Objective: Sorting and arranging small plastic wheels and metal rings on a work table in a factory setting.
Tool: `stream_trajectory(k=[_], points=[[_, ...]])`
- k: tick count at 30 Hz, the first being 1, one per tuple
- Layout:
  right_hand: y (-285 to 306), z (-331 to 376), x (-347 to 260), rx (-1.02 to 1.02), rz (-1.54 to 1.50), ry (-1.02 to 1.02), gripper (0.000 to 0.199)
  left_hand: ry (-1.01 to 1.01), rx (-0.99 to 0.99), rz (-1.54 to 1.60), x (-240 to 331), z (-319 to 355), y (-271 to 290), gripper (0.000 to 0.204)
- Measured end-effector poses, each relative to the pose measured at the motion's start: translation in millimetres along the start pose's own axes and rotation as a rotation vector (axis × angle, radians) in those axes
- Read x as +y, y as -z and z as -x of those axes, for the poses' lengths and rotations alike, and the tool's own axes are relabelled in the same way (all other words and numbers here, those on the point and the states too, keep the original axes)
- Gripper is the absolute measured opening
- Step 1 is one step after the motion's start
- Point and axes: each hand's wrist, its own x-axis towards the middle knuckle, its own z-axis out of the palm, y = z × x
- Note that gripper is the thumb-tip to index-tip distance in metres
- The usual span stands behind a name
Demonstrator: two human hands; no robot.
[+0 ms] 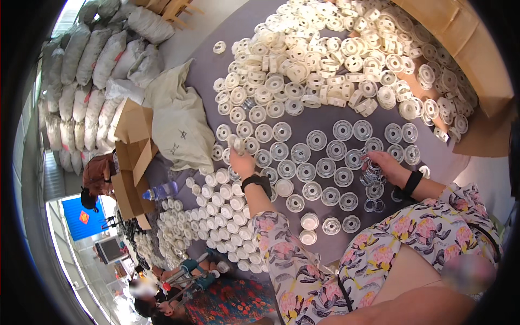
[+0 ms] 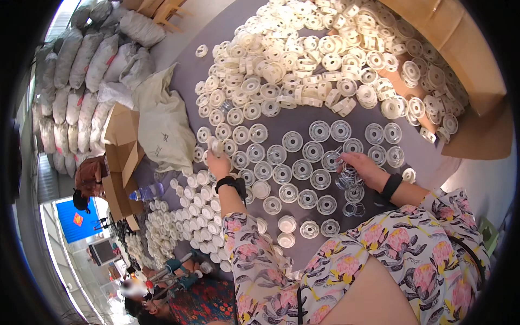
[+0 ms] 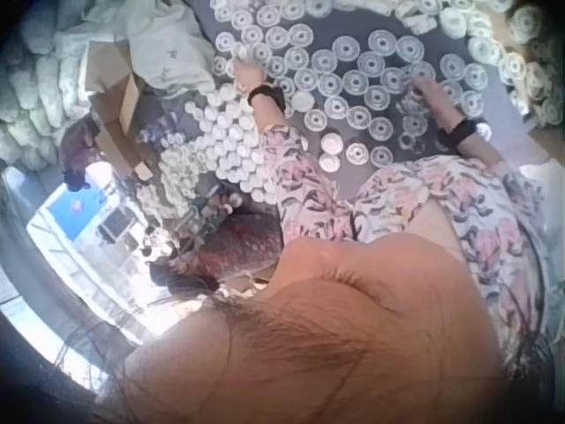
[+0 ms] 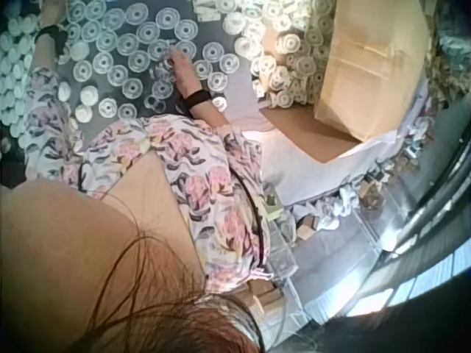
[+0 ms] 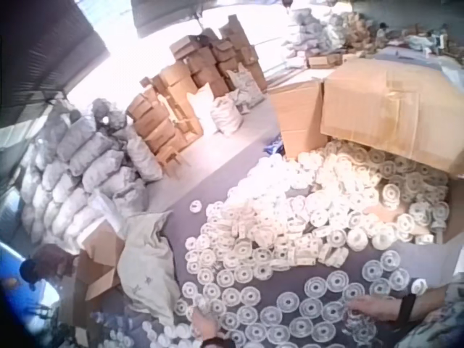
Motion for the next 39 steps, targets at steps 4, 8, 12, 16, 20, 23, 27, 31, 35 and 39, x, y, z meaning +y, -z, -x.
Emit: stream_trajectory(k=[4, 8, 12, 16, 20, 23, 27, 31, 35, 39], points=[[13, 11, -10, 0.043, -0.143, -0.088, 0.036, 0.154, -0.081, 0.043, 58, 5, -3, 0.027], [20, 16, -13, 0.057, -0.137, -0.083, 0.035, -0.241, -0.061, 0.289, 132, 47, -20, 0.020], [10, 19, -15, 0.039, -0.099, -0.120, 0.032, -0.353, -0.378, 0.326, 184, 74, -32, 0.023], [7, 24, -32, 0.011, -0.188, -0.177, 0.033, -0.441, -0.267, 0.224, 218, 84, -24, 0.024], [9, 22, -42, -0.015, -0.246, -0.229, 0.037, -0.337, -0.598, 0.646, 257, 111, 4, 0.032], [16, 11, -40, -0.097, -0.230, -0.252, 0.042, 0.326, -1.202, 1.281, 273, 126, 24, 0.034], [16, 13, -44, -0.157, -0.298, -0.355, 0.041, 0.426, -1.209, 1.242, 260, 122, 15, 0.032], [28, 20, -41, -0.062, -0.282, -0.380, 0.040, 0.424, -0.712, 0.664, 239, 93, -6, 0.031], [43, 20, -32, -0.017, -0.336, -0.334, 0.038, 0.081, -0.383, 0.334, 218, 75, -26, 0.039], [51, 24, -37, 0.023, -0.428, -0.306, 0.034, -0.239, -0.221, 0.124, 227, 81, -24, 0.039]])
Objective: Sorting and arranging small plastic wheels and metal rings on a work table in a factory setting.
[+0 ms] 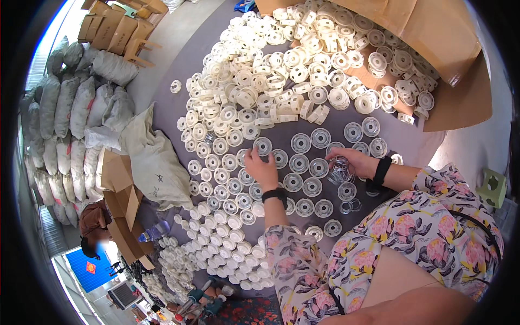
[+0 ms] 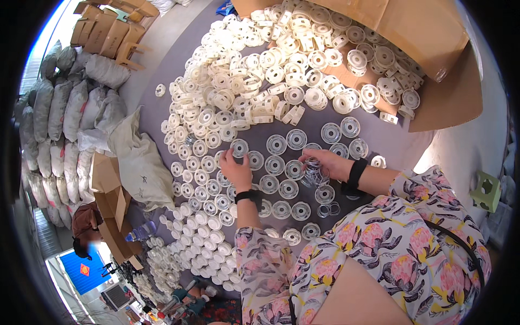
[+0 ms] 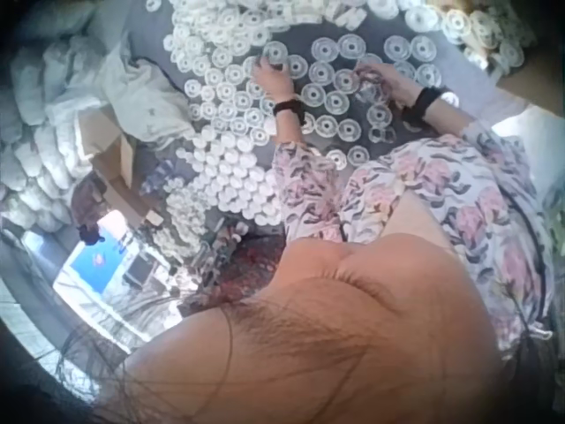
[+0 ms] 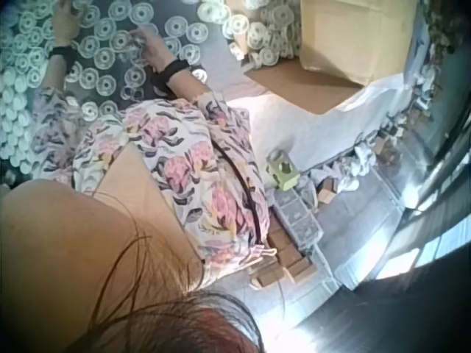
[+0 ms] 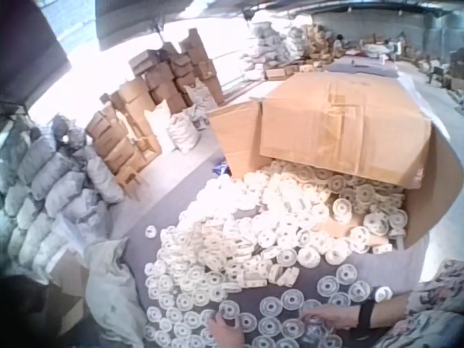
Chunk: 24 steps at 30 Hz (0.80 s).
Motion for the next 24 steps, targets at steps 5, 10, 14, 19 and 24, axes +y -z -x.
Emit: stream_trajectory(k=[5, 10, 14, 19, 24], points=[[10, -13, 6, -0.058, -0.110, 0.074, 0.030, 0.026, -0.067, 0.272, 34, 40, 9, 0.036], [1, -10, 8, -0.084, -0.275, 0.170, 0.020, 0.552, -0.556, 1.265, 112, 89, 32, 0.047], [6, -12, 14, -0.084, -0.334, 0.182, 0.020, 0.353, -0.518, 1.268, 130, 111, 34, 0.049], [0, 23, 9, -0.215, -0.381, -0.106, 0.023, 0.409, -0.484, 0.910, 138, 107, 44, 0.047], [9, 19, 29, -0.263, -0.242, -0.035, 0.028, 0.290, -0.461, 0.975, 114, 117, 30, 0.045]])
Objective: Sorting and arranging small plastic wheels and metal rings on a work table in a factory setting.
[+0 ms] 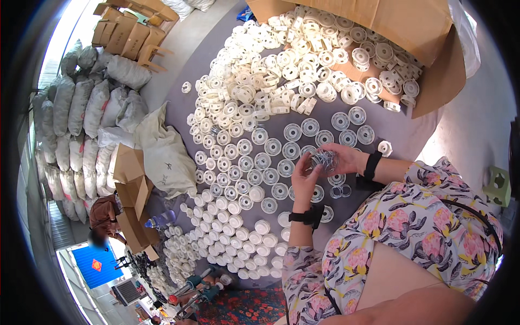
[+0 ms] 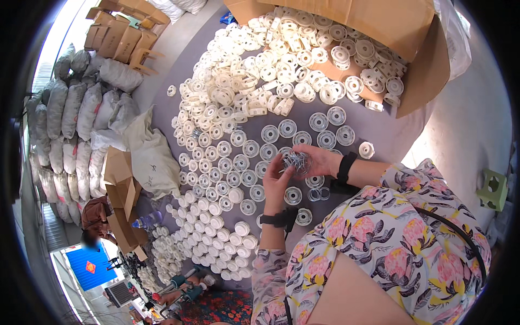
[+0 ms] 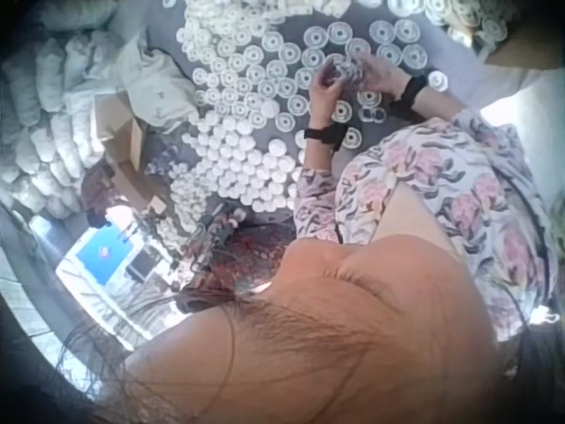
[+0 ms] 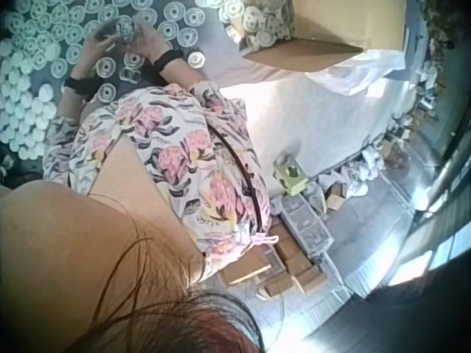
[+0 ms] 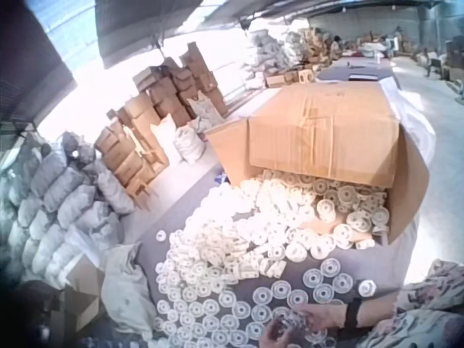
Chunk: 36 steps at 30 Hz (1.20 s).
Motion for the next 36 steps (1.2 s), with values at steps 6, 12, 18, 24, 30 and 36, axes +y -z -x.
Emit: stream_trajectory(k=[6, 12, 18, 24, 30, 36], points=[[-20, 17, -11, 0.007, 0.999, 0.461, 0.035, 0.287, 0.061, 0.442, 10, -3, 11, 0.037], [-47, 20, -22, 0.048, 0.736, 0.298, 0.046, 0.117, 0.113, 0.451, 25, -4, 13, 0.040], [-29, 8, -23, -0.065, 0.608, 0.070, 0.052, -0.082, 0.009, 0.142, 25, -4, 16, 0.043], [-32, 14, -19, 0.008, 0.606, 0.224, 0.045, 0.169, 0.104, 0.274, 19, -42, 27, 0.042], [-32, 9, -32, 0.036, 0.620, 0.194, 0.046, -0.406, 0.124, -0.814, -15, -116, 81, 0.056], [-11, 0, -32, 0.043, 0.526, 0.195, 0.046, -0.312, 0.090, -1.360, -16, -134, 114, 0.052]])
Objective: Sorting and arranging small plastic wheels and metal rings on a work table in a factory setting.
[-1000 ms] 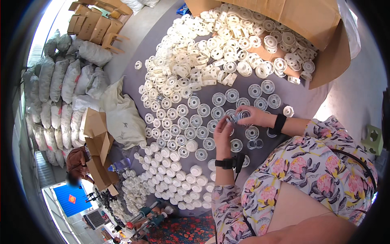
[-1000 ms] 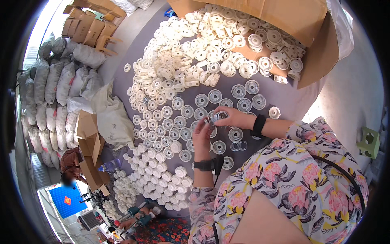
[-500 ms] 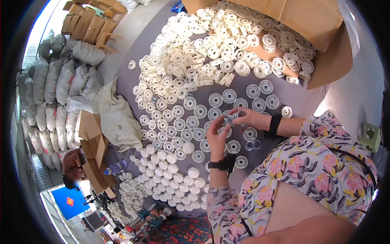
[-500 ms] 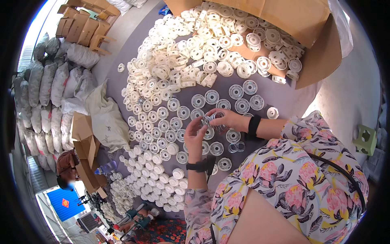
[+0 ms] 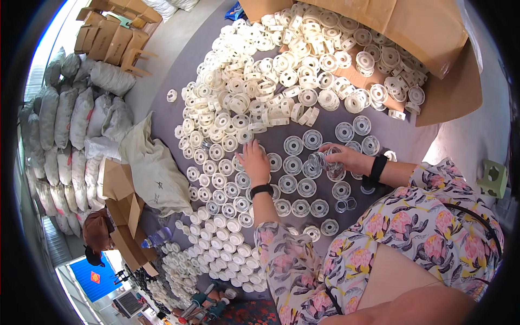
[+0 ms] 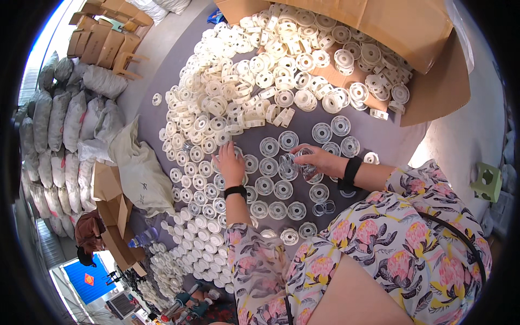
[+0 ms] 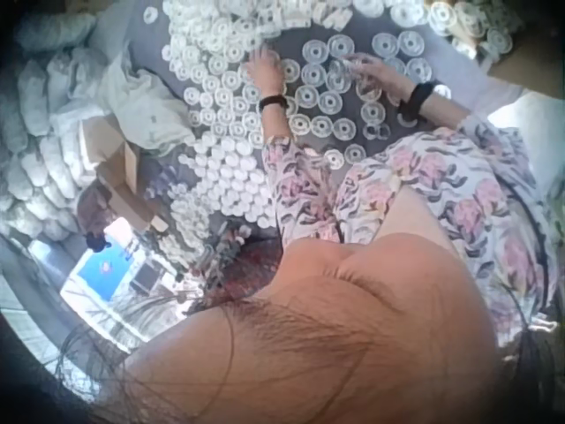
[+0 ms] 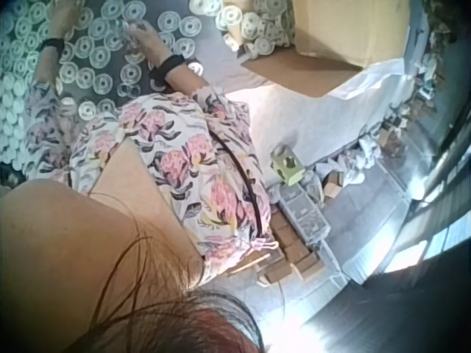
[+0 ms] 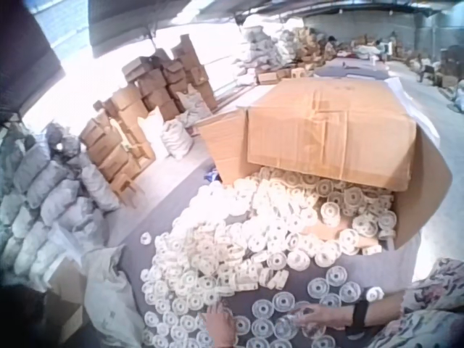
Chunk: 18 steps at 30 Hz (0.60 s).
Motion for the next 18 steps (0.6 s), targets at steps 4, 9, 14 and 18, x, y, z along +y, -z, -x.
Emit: stream_trajectory(k=[4, 9, 14, 18], points=[[1, 4, -7, 0.073, -0.084, -0.023, 0.042, 0.030, 0.122, 0.034, 0, 10, -16, 0.033], [-2, -1, 4, 0.027, -0.054, -0.004, 0.043, 0.103, 0.199, 0.344, 21, 41, 4, 0.036], [-12, 2, 16, 0.029, 0.112, -0.073, 0.046, 0.233, -0.299, 1.394, 97, 91, 6, 0.048], [3, -3, 51, 0.021, 0.024, 0.000, 0.040, 0.282, -0.069, 1.365, 123, 126, 6, 0.041]])
